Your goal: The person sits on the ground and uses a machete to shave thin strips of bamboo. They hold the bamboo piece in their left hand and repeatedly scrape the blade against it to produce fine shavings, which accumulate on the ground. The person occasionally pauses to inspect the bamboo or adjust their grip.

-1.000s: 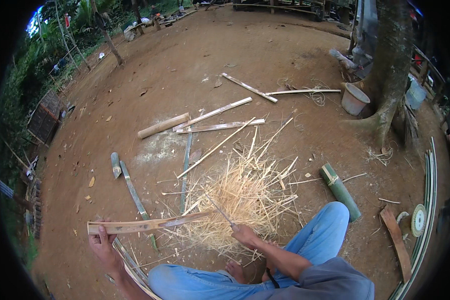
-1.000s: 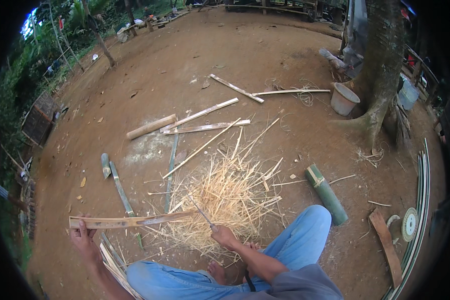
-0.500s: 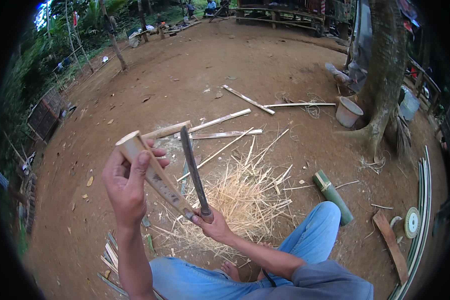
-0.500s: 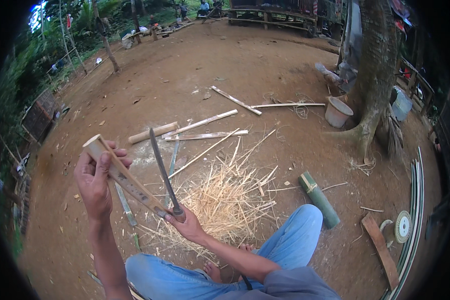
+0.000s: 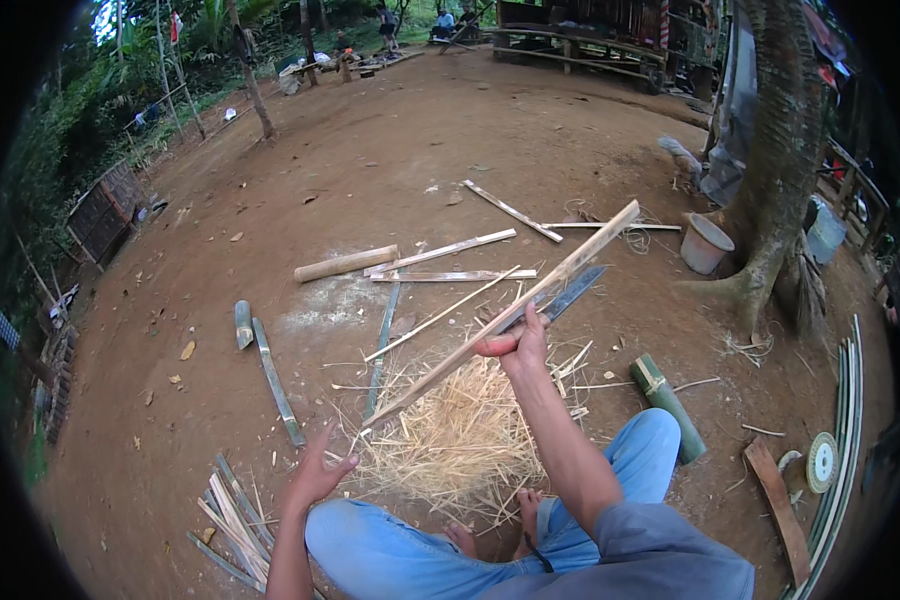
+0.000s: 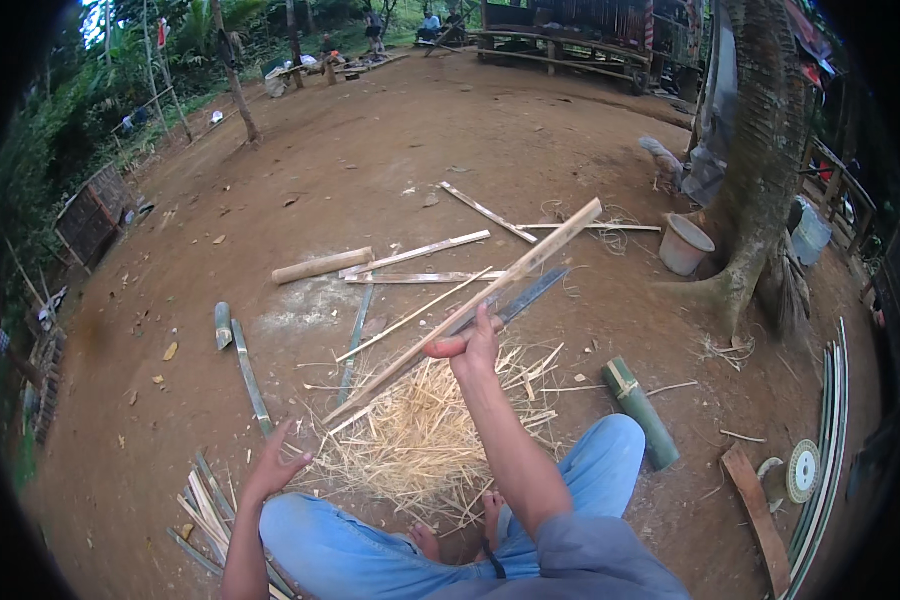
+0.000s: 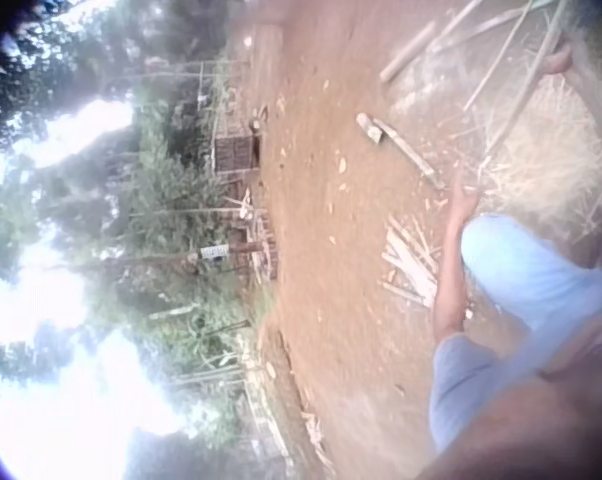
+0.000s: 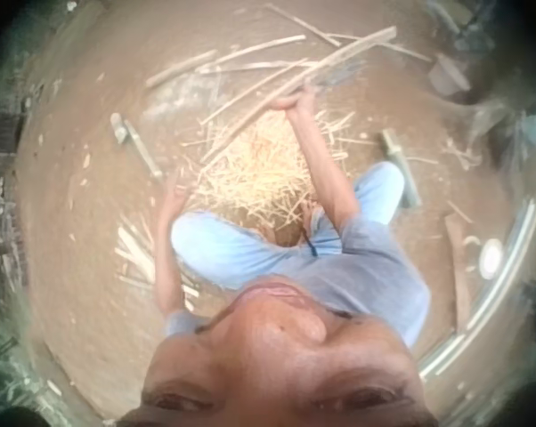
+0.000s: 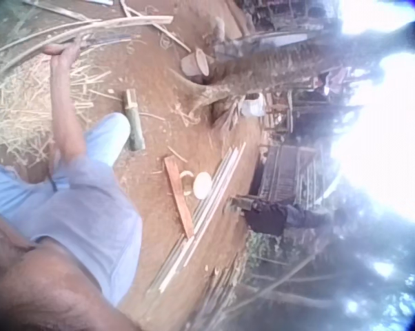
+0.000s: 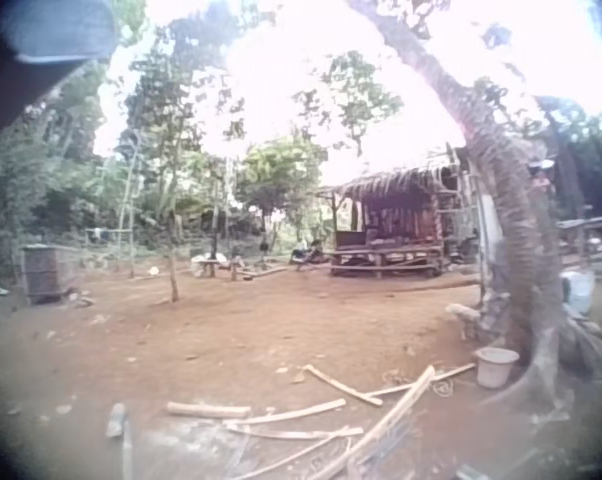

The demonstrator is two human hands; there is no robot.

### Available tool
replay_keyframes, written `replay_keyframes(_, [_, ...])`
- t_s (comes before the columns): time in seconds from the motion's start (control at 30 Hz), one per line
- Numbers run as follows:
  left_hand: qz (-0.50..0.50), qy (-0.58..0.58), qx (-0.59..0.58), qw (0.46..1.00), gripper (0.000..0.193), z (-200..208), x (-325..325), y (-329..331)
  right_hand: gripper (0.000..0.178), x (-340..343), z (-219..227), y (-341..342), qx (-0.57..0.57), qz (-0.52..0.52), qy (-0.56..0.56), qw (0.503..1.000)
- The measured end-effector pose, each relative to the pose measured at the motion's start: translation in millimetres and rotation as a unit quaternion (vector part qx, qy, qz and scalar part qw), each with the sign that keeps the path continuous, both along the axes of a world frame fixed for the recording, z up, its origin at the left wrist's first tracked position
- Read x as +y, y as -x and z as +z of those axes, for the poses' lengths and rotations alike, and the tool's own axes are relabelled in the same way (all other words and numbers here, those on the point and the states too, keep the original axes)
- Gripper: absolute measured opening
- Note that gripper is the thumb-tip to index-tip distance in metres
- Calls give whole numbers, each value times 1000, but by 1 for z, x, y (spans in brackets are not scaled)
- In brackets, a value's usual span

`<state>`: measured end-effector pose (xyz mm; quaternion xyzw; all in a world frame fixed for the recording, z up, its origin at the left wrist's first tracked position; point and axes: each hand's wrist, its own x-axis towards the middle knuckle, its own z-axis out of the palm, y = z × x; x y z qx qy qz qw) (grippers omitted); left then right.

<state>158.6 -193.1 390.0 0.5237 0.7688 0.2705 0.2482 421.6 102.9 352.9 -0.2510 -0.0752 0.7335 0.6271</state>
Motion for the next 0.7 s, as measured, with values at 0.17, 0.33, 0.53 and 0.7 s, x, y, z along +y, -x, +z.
replay_keyframes(0.17, [10, -63, -264, 962, 60, 18, 3, -22, 42, -19, -63, -12, 48, 47, 129, 989])
replay_keyframes(0.33, [118, -145, -218, 958, 30, 15, -5, -15, 44, -52, -76, 18, 61, 149, 218, 963])
replay_keyframes(0.53, [217, -240, -166, 931, 21, 25, 21, 3, 42, -82, -158, 24, -87, 350, 226, 905])
replay_keyframes(0.7, [263, -230, -128, 928, 28, 0, 71, 15, 22, -109, -232, -15, -95, 457, 272, 842])
